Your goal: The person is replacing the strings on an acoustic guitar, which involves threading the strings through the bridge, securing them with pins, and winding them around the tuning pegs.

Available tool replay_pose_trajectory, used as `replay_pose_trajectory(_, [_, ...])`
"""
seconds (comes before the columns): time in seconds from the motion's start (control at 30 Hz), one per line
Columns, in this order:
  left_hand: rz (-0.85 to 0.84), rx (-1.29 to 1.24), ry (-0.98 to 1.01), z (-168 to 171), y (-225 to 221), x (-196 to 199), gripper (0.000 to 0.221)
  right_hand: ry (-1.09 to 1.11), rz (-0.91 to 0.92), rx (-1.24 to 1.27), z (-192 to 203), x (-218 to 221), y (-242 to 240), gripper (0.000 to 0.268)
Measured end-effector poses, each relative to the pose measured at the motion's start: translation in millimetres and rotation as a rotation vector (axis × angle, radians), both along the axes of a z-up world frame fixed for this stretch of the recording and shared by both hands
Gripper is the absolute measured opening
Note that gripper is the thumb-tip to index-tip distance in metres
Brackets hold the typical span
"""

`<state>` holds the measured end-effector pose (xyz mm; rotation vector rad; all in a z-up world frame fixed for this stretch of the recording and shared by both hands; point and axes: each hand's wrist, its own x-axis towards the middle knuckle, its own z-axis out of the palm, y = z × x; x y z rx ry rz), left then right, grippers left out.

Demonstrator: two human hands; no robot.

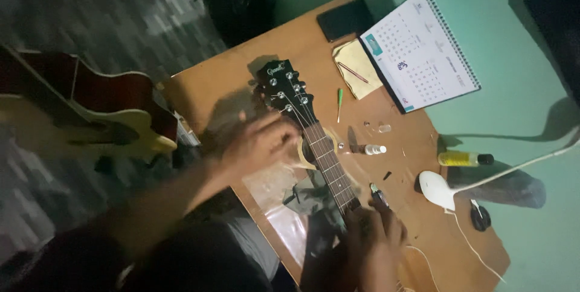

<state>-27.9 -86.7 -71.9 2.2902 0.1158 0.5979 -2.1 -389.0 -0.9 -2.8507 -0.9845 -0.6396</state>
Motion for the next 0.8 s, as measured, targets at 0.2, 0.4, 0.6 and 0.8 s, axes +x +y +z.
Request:
replay_pose_trajectory(0.2, [-0.455,0.538,0.23,61,50,77,0.027,0.322,0.064,0.096,5,22,44,0.019])
replay_pose_trajectory(0.4, [-0.616,0.316,-0.174,113,77,44,0.01,0.396,0.087,-0.025,10,31,64,0.035])
replay_pose_trajectory(0.6, [-0.654,0.691,0.201,95,57,95,0.017,0.498,-0.013,-0.178,35,36,98,0.028])
replay_pose_trajectory(0.8, [-0.703,0.765,0.187,72,61,108,0.021,0.473,0.007,-0.19,25,40,109,0.031])
